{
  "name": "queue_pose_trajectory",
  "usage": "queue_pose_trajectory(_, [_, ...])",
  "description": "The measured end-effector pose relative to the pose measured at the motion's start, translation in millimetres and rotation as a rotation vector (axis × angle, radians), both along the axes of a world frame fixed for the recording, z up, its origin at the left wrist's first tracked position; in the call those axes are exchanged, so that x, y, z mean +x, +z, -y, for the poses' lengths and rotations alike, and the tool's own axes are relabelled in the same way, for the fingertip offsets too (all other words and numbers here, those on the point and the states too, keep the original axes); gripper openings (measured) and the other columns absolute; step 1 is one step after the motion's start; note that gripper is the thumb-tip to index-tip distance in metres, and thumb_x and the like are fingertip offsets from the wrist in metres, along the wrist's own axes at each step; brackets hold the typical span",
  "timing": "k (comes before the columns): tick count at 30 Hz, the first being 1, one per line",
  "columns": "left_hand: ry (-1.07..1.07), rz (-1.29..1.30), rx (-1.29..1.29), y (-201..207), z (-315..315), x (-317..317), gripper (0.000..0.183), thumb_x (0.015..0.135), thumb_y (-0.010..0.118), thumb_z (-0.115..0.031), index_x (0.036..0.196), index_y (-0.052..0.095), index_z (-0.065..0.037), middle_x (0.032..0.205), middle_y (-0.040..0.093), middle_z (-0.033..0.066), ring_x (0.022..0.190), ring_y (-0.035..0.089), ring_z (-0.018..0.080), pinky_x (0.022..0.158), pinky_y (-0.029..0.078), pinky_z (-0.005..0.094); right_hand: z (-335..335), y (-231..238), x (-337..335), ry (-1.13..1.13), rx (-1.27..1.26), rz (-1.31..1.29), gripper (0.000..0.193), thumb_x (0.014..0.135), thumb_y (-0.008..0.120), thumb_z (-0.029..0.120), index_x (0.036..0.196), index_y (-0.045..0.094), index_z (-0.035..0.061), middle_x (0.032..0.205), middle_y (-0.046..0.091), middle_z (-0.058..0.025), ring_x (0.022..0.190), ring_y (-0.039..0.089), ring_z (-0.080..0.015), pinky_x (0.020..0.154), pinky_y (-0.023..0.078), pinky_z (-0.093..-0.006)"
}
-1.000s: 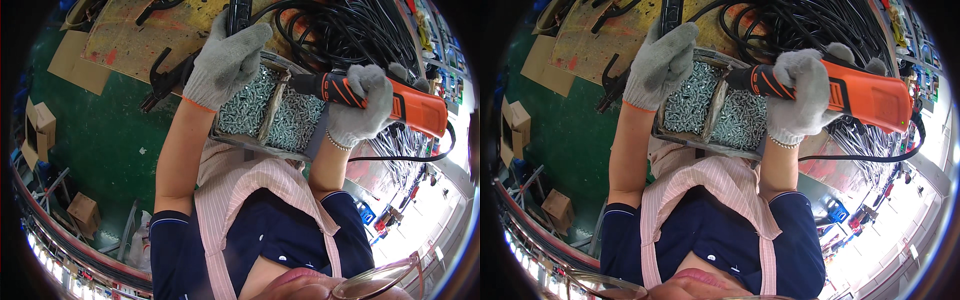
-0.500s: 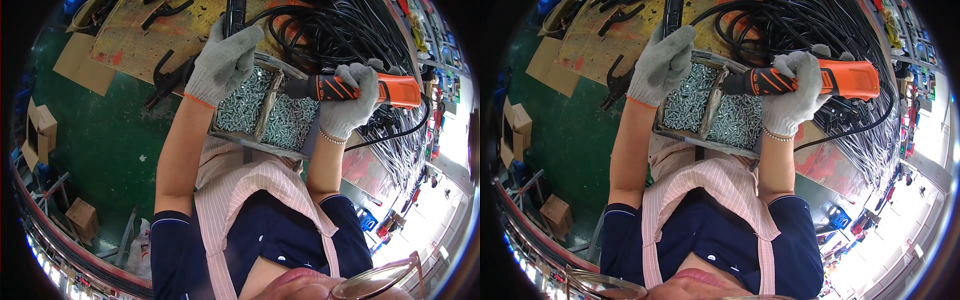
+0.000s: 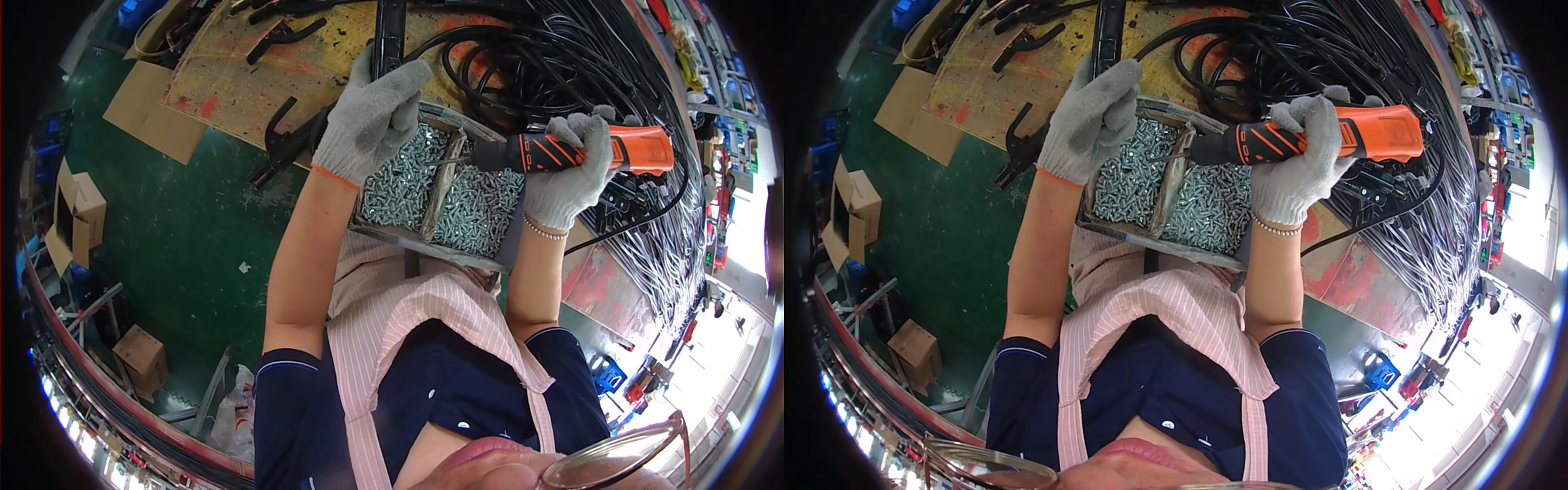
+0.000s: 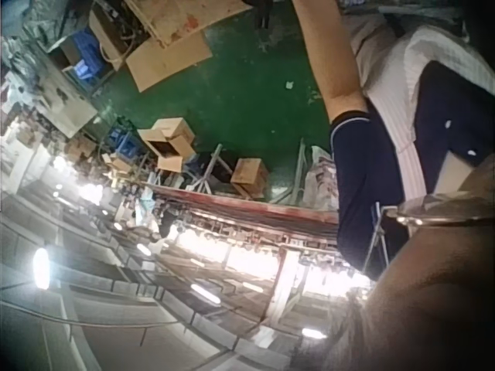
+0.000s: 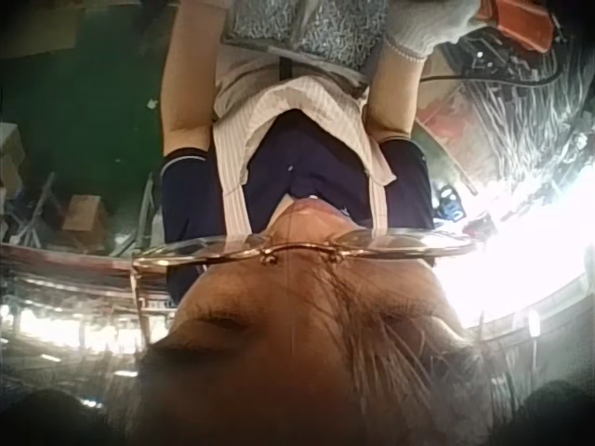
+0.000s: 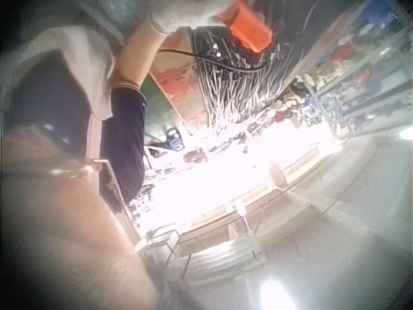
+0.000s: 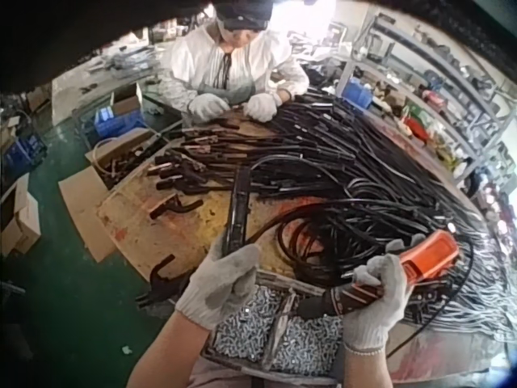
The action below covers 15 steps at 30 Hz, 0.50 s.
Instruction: The person secures a screw into a metal component using an electric screwdriver.
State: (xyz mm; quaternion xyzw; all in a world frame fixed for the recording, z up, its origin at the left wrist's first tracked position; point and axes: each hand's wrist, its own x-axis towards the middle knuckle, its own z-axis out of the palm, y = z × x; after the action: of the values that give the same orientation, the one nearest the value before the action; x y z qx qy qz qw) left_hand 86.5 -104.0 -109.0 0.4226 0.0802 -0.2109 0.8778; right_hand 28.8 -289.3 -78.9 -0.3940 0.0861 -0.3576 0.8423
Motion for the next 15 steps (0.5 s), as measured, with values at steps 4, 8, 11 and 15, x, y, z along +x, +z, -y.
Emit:
queue_pose_trajectory(4, [-0.072, 0.005, -0.012, 0, -7, -2, 0.013, 0.093, 0.065, -0.017, 0.093, 0.054, -0.01, 0.06, 0.045, -0.0026, 0.04, 0.036, 0.0039, 0.033, 0.028, 0.0201, -8, 11, 1, -0.084, -0.015, -0.04, 0.023, 0.09, 0.056, 0.0, 0.112, 0.05, 0.004, 0.074, 0.049, -0.0016, 0.064, 0.044, -0.0052, 0.059, 0.042, -0.0191])
queue_pose_trajectory(8, [-0.039, 0.025, -0.011, -9, -6, 1, 0.011, 0.093, 0.064, -0.015, 0.092, 0.056, -0.007, 0.062, 0.046, -0.003, 0.042, 0.035, 0.0031, 0.034, 0.027, 0.0192, -4, 10, 2, 0.018, 0.092, -0.033, 0.02, 0.09, 0.056, 0.0, 0.109, 0.051, 0.0034, 0.074, 0.049, -0.0023, 0.063, 0.044, -0.0054, 0.06, 0.041, -0.0179])
queue_pose_trajectory(11, [-0.025, 0.06, -0.079, -8, -3, 1, 0.012, 0.093, 0.064, -0.016, 0.091, 0.057, -0.007, 0.063, 0.047, -0.0028, 0.042, 0.035, 0.003, 0.034, 0.027, 0.0188, -1, 4, 2, 0.014, -0.017, -0.018, 0.019, 0.09, 0.055, 0.0, 0.108, 0.051, 0.0032, 0.073, 0.05, -0.0022, 0.063, 0.046, -0.0056, 0.06, 0.042, -0.0182])
queue_pose_trajectory(15, [-0.087, 0.046, -0.108, -8, -8, 5, 0.027, 0.088, 0.068, -0.01, 0.104, 0.046, -0.006, 0.057, 0.047, -0.0006, 0.039, 0.04, 0.0057, 0.033, 0.03, 0.0212, -2, 6, 5, -0.028, 0.027, -0.004, 0.02, 0.09, 0.055, 0.0, 0.108, 0.051, 0.0035, 0.073, 0.05, -0.0022, 0.063, 0.047, -0.0059, 0.06, 0.044, -0.0192])
